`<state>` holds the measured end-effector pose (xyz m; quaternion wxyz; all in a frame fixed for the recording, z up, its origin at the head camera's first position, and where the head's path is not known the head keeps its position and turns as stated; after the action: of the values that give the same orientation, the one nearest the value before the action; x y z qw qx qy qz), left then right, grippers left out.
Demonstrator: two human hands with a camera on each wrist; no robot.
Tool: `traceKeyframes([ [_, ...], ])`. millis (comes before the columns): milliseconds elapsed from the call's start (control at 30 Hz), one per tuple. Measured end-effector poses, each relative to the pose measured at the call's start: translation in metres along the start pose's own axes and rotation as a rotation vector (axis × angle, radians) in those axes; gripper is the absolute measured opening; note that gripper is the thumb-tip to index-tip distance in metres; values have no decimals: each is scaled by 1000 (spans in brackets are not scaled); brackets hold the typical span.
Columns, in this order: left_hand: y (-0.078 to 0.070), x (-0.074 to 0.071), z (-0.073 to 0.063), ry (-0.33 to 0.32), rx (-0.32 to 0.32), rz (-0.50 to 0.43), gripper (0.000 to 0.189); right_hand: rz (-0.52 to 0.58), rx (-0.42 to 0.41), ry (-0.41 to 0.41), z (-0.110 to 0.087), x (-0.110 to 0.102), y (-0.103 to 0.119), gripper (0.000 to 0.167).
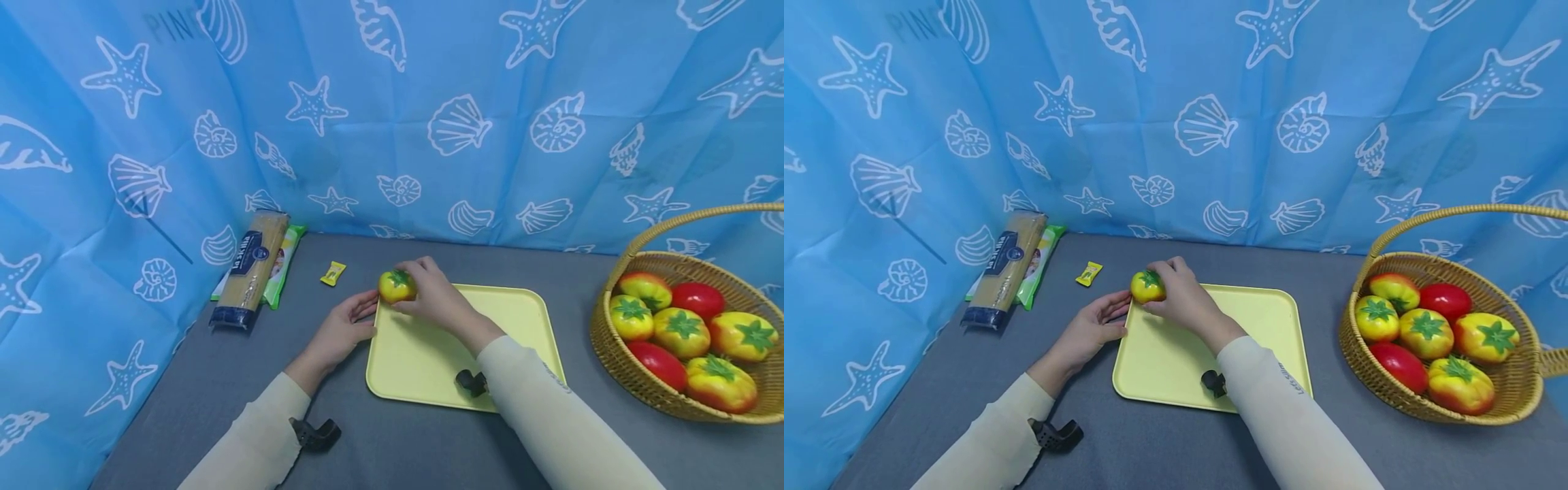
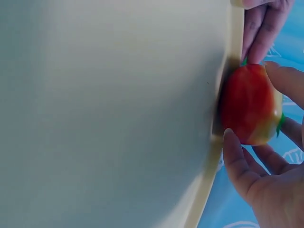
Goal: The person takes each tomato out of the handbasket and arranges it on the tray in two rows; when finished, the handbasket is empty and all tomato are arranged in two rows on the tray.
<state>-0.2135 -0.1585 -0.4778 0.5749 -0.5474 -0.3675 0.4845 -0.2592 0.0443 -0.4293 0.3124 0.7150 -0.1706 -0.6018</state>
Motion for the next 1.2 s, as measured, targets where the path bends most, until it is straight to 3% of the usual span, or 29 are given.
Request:
traceKeyframes([
  [433, -1, 0, -1, -16, -7, 0, 75, 102, -89, 4, -23, -30, -3, 73],
  [700, 1, 1, 1, -12, 1, 24, 75, 230, -122, -6, -54, -57, -2, 69],
  [1200, 2, 2, 0, -3, 26, 28, 75, 454, -188, -60, -116, -81, -54, 55],
])
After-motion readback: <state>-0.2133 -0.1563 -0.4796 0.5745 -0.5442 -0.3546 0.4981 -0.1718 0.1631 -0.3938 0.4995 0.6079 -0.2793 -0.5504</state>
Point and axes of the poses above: each hand's wrist, its own z-axis towards the middle knuckle, its own x-axis out of the palm, y = z × x, the point moved 3 cm from there along z, towards the middle knuckle, and after that the axes turned 13 degrees about x, right-handed, at the moved point
